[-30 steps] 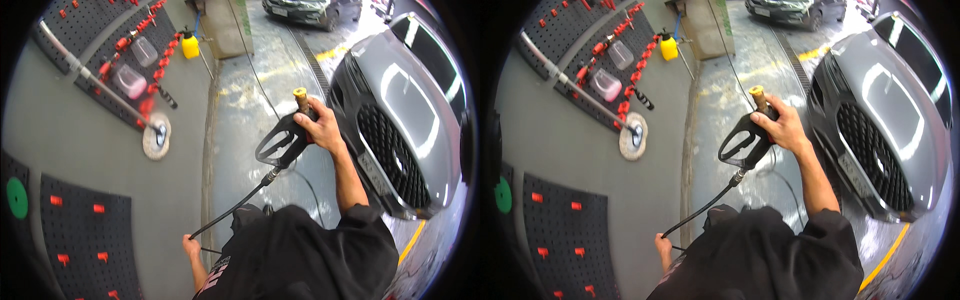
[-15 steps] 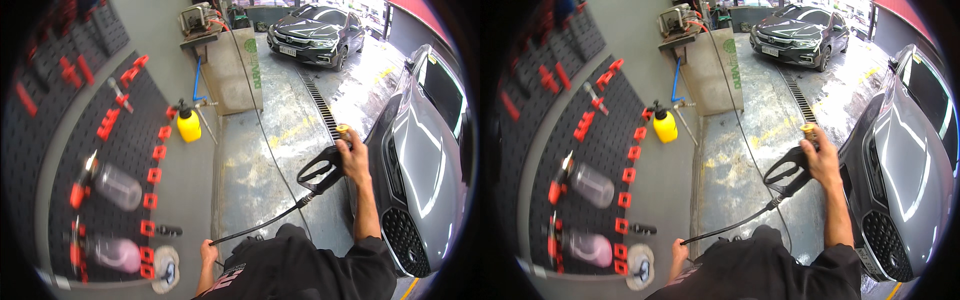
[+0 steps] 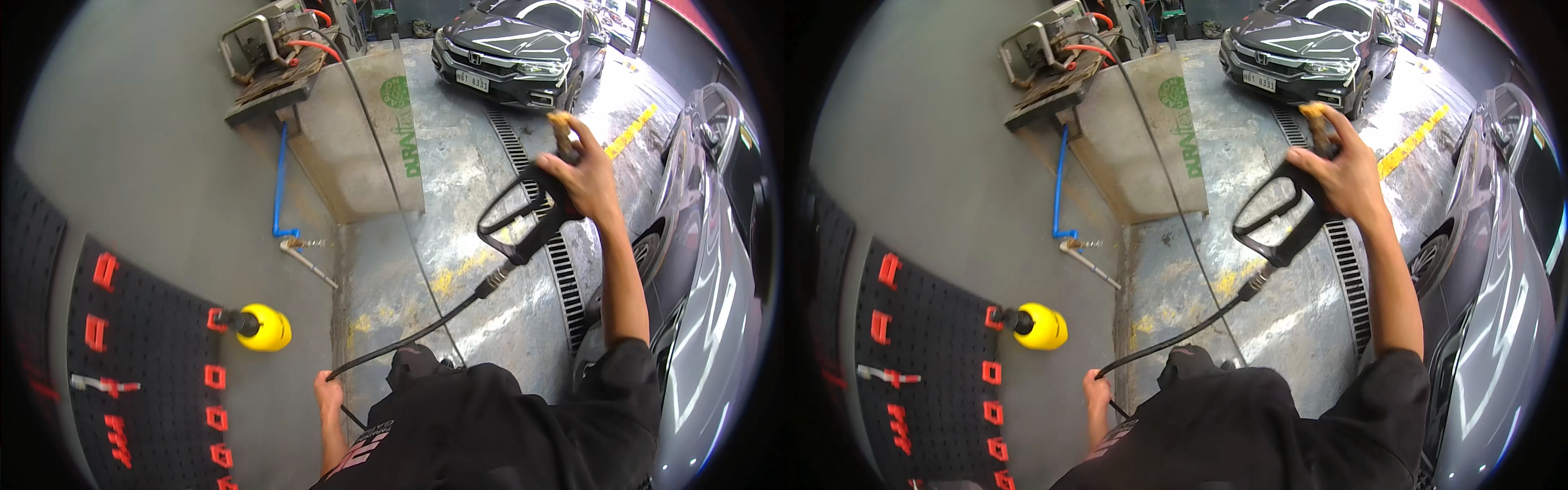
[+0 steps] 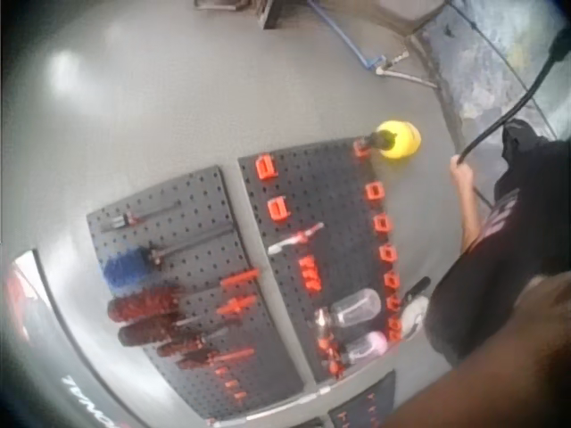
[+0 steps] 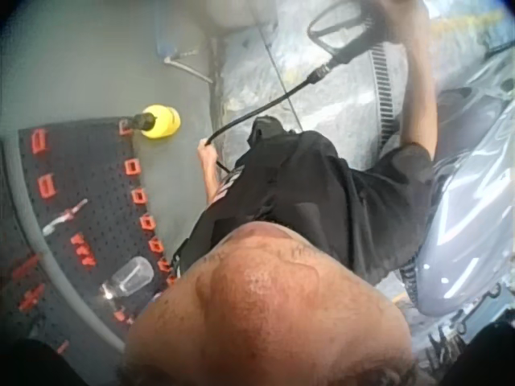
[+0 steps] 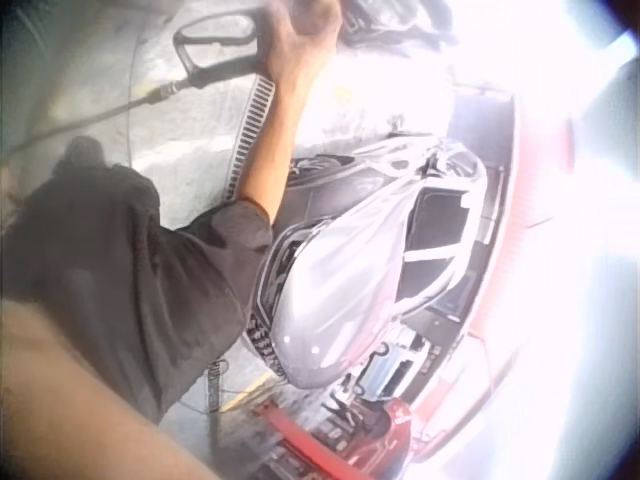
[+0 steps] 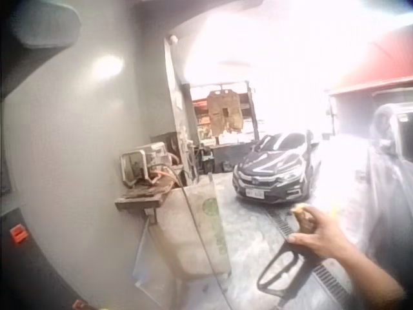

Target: The person uses a high-pressure water spray gun to clean the concrete floor of a garage, moving around a red car lift and a silver car. They systematically spray the ground to remove dirt and grime, then briefly rinse the underside of a red car before walking to a workbench to fill a blue bucket with water.

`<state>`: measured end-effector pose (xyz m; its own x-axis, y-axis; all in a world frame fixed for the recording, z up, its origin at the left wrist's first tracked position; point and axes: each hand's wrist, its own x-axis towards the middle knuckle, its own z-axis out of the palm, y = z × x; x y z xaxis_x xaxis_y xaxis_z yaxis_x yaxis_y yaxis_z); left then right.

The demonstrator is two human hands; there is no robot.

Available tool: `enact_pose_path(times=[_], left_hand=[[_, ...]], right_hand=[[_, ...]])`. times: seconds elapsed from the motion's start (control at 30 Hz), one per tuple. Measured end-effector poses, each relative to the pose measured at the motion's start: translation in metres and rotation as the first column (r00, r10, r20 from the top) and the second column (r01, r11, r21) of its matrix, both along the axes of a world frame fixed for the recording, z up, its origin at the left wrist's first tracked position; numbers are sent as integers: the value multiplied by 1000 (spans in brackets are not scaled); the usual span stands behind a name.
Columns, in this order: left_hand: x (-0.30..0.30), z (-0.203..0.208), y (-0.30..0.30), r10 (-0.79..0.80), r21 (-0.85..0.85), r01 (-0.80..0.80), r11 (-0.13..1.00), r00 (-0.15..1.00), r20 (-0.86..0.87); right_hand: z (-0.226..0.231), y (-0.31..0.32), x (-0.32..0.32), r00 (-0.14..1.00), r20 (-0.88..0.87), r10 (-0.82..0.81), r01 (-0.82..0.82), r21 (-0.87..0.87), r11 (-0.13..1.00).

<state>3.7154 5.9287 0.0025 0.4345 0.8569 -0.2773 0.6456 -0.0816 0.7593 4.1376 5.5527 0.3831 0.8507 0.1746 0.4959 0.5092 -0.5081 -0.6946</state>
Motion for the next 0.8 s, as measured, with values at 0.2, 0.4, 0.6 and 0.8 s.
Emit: enact_pose_path(times=[0.2, 0.4, 0.6, 0.8], left_hand=[[178, 64, 21, 210, -386, -138, 912, 966, 151], [382, 97, 97, 266, -160, -215, 963, 844, 466], [553, 235, 162, 138, -68, -129, 989, 670, 730], [654, 276, 156, 29, 33, -110, 993, 521, 853]], right_hand=[[62, 97, 233, 942, 317, 109, -65, -147, 987], [137, 204, 371, 962, 233, 143, -128, -80, 989], [179, 257, 584, 847, 520, 111, -278, 256, 926], [179, 303, 793, 804, 595, -8, -266, 372, 889]])
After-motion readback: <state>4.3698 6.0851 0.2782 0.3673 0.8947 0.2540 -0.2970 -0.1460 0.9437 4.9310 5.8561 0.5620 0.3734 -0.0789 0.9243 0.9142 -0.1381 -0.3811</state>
